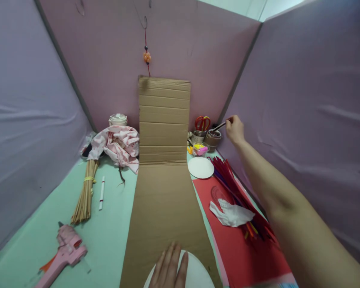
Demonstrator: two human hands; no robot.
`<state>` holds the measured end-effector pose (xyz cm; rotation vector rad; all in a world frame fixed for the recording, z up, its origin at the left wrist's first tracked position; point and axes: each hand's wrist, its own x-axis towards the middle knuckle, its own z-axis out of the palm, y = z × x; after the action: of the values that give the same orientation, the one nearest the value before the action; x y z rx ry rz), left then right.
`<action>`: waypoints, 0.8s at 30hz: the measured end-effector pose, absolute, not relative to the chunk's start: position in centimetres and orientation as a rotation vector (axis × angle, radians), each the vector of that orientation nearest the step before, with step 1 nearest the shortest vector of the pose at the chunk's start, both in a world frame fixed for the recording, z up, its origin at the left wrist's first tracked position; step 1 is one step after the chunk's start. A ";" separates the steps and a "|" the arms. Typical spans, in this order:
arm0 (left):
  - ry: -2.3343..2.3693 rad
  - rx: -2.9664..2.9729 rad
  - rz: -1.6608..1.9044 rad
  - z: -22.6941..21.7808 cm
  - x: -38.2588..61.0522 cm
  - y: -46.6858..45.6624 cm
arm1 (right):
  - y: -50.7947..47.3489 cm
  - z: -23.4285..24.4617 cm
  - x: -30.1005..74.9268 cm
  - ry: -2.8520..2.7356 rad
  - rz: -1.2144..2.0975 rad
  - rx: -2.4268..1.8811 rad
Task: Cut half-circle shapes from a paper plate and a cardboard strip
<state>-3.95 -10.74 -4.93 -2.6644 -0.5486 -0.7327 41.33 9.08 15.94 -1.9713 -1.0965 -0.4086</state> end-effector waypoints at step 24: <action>-1.489 -3.528 -1.352 2.4 -4.3 -13.0 | -15.3 6.1 13.0 -0.837 1.061 -1.088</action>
<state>-4.25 -13.05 2.41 -3.5280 -1.4890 -1.3523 12.95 -15.28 6.05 -1.0883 -0.8374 1.0610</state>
